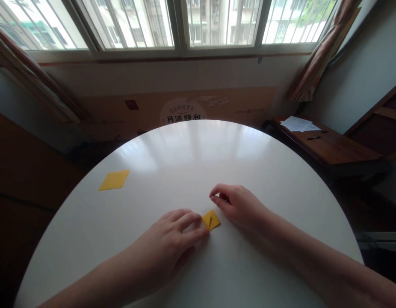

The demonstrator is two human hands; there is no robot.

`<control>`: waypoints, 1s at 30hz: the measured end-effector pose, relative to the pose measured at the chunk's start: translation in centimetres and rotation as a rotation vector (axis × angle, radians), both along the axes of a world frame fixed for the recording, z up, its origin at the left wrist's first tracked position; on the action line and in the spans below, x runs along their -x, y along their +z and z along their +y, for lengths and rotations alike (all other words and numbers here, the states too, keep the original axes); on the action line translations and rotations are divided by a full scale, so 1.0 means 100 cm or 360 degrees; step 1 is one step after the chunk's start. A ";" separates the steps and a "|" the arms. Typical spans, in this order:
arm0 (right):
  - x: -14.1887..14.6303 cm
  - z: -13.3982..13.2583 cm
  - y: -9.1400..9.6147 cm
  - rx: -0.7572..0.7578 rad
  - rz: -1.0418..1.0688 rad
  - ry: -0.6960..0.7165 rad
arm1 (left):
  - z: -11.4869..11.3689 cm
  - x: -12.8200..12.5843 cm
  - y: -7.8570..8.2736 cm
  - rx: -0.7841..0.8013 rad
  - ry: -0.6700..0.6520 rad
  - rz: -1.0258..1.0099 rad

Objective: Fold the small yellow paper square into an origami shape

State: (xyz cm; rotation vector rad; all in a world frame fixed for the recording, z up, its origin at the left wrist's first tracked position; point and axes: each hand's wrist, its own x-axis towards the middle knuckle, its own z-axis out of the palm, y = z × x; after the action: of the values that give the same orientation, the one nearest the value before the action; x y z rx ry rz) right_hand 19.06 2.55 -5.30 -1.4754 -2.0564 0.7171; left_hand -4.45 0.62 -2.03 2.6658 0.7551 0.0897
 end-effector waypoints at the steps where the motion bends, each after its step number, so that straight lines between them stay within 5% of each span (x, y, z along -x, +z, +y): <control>1: -0.004 0.000 0.000 0.0004 0.0050 0.0034 | 0.000 0.000 0.000 -0.0006 -0.0001 -0.0001; 30: -0.021 -0.015 0.022 -0.0028 -0.0321 0.0411 | 0.001 -0.007 -0.011 -0.0198 -0.0039 0.0080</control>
State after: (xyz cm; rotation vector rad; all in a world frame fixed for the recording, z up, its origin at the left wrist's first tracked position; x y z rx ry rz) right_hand 21.12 1.02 -3.12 -1.3333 -2.4315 0.6676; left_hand -3.71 0.69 -3.17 2.8044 0.7550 0.0657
